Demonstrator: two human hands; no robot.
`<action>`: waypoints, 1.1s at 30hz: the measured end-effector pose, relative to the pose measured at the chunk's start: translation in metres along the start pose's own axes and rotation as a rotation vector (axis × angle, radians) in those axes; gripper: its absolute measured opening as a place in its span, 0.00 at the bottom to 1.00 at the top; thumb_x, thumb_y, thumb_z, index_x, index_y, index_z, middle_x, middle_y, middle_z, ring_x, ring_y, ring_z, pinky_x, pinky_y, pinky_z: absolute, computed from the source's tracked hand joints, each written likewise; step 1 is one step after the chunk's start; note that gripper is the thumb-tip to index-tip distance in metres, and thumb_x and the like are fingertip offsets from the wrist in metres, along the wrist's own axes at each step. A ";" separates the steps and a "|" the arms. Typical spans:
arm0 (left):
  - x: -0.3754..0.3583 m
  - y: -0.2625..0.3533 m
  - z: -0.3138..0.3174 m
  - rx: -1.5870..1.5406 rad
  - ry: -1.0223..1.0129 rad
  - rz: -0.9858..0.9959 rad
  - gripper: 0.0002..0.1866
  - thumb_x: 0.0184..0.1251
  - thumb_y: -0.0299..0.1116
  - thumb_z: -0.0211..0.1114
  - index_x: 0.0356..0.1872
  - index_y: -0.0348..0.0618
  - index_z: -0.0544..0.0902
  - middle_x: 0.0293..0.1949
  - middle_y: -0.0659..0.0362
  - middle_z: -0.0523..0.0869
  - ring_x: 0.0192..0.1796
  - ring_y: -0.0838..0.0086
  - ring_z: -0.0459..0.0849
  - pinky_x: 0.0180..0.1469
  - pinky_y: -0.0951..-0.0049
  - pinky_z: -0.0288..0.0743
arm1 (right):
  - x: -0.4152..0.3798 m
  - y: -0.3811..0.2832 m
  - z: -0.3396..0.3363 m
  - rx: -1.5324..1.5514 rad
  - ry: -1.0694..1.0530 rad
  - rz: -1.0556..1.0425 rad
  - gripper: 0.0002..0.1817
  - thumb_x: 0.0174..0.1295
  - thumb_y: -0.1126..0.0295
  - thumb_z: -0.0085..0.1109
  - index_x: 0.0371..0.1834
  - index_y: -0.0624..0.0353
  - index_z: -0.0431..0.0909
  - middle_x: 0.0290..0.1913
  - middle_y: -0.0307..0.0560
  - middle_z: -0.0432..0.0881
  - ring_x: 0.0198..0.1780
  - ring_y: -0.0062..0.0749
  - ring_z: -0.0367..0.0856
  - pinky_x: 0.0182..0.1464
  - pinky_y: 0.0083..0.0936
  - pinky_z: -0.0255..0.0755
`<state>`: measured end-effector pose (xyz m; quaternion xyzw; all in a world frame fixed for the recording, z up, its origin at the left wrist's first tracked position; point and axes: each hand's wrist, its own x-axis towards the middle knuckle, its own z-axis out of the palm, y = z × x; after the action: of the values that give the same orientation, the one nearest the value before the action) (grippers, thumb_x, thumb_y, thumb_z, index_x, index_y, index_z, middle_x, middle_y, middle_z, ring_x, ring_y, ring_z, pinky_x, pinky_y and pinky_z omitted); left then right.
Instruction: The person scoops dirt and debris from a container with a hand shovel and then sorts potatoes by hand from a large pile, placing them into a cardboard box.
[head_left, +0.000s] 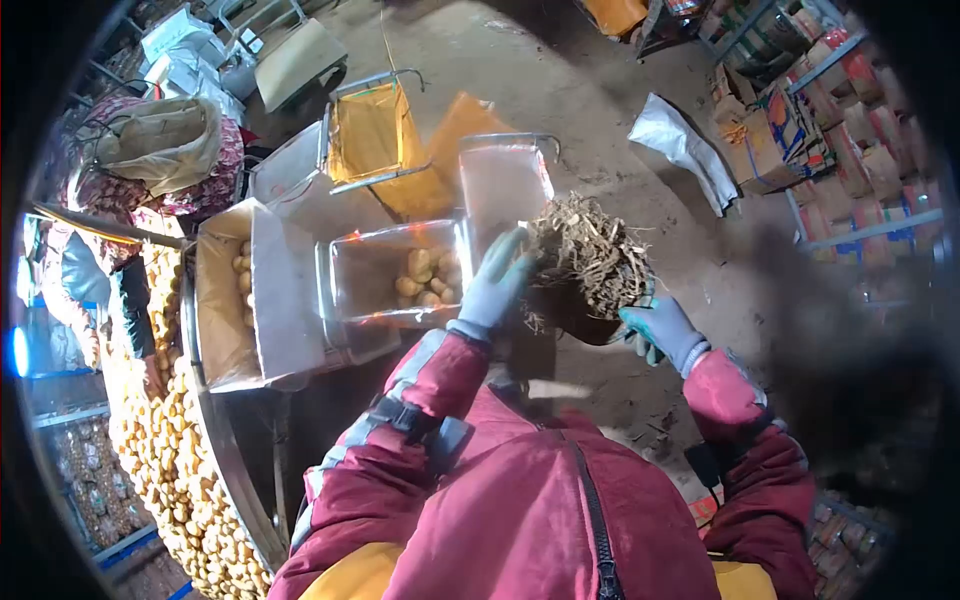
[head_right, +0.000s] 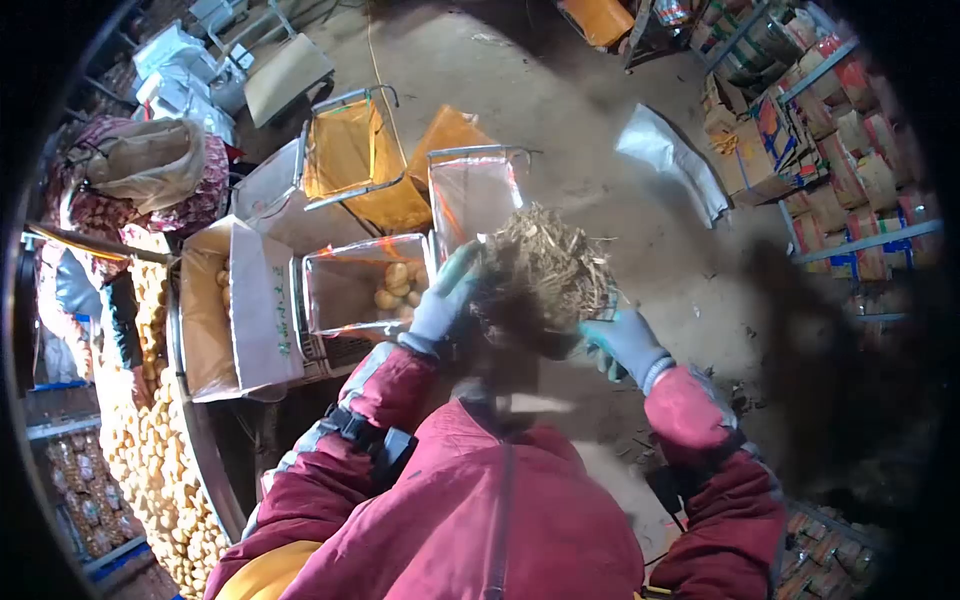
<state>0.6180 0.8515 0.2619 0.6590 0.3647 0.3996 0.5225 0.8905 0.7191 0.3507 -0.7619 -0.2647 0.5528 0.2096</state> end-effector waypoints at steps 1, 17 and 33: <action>0.011 -0.004 0.011 0.132 0.003 0.103 0.24 0.80 0.40 0.62 0.71 0.42 0.77 0.70 0.47 0.78 0.74 0.61 0.74 0.74 0.66 0.69 | 0.004 -0.009 -0.001 -0.020 -0.001 0.017 0.19 0.66 0.58 0.68 0.32 0.68 0.85 0.25 0.49 0.86 0.13 0.31 0.79 0.12 0.29 0.70; 0.095 -0.169 0.049 -0.436 -0.238 -0.729 0.37 0.74 0.44 0.68 0.79 0.44 0.67 0.63 0.54 0.84 0.61 0.70 0.82 0.64 0.71 0.74 | 0.110 -0.126 0.003 -0.322 -0.284 0.291 0.19 0.74 0.55 0.61 0.42 0.64 0.83 0.27 0.50 0.87 0.20 0.33 0.84 0.20 0.30 0.78; 0.112 -0.169 0.052 -0.022 -0.344 -0.719 0.32 0.78 0.48 0.62 0.72 0.36 0.70 0.54 0.55 0.87 0.50 0.64 0.85 0.58 0.63 0.78 | 0.137 -0.169 -0.001 -0.491 -0.407 0.358 0.21 0.74 0.55 0.59 0.43 0.66 0.83 0.30 0.59 0.89 0.24 0.41 0.87 0.22 0.37 0.82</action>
<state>0.7011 0.9632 0.1060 0.5411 0.4748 0.0788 0.6896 0.8971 0.9363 0.3539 -0.6983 -0.2882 0.6409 -0.1364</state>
